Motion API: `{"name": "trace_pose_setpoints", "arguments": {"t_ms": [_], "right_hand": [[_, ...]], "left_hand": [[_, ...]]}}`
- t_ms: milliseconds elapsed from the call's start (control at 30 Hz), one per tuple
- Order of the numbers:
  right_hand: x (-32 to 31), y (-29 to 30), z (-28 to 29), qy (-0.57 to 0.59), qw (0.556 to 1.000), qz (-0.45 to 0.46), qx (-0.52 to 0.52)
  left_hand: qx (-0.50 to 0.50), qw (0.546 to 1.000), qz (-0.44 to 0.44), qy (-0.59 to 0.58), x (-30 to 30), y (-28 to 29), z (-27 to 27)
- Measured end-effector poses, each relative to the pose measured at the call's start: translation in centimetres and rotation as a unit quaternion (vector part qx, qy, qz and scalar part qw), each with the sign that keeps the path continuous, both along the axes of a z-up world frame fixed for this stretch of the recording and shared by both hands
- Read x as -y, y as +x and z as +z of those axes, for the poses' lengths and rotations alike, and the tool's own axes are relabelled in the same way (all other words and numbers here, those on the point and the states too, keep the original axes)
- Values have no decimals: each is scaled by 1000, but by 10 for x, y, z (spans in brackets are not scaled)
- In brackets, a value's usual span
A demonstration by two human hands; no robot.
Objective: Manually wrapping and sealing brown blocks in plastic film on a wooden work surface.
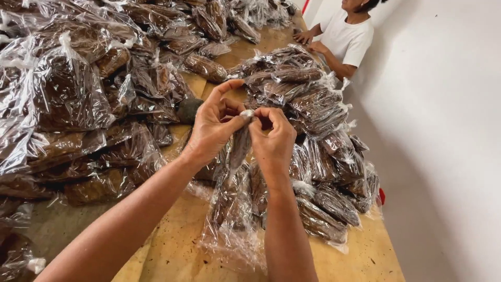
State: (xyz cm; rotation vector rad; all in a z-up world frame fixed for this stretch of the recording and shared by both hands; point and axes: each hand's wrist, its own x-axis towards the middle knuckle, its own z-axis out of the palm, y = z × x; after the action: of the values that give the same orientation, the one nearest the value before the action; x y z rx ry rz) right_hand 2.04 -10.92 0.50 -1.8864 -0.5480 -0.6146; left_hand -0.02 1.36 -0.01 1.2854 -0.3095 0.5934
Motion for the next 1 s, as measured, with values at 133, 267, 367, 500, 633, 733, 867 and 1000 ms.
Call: {"name": "trace_pose_setpoints", "arguments": {"t_ms": [133, 267, 367, 500, 633, 733, 867, 1000], "right_hand": [[1, -5, 0, 9, 999, 33, -19], [5, 3, -6, 31, 995, 67, -67], [6, 7, -6, 75, 986, 105, -103], [9, 11, -10, 87, 983, 130, -92], [7, 2, 1, 76, 986, 141, -44], [4, -3, 1, 40, 994, 98, 10], [4, 6, -5, 18, 995, 56, 75], [6, 7, -10, -5, 995, 49, 88]], "left_hand": [[-2, 1000, -18, 24, -7, -3, 0], [-17, 996, -87, 4, -9, 0, -4], [-28, 992, -124, -15, -10, 7, -9], [-40, 990, -124, -54, -7, 6, -6], [-42, 992, -101, -61, -8, 4, -3], [-50, 996, -60, -52, -4, -3, 2], [-61, 997, -34, -45, -3, -3, 0], [-60, 997, -32, -41, -5, 4, -9]]}}
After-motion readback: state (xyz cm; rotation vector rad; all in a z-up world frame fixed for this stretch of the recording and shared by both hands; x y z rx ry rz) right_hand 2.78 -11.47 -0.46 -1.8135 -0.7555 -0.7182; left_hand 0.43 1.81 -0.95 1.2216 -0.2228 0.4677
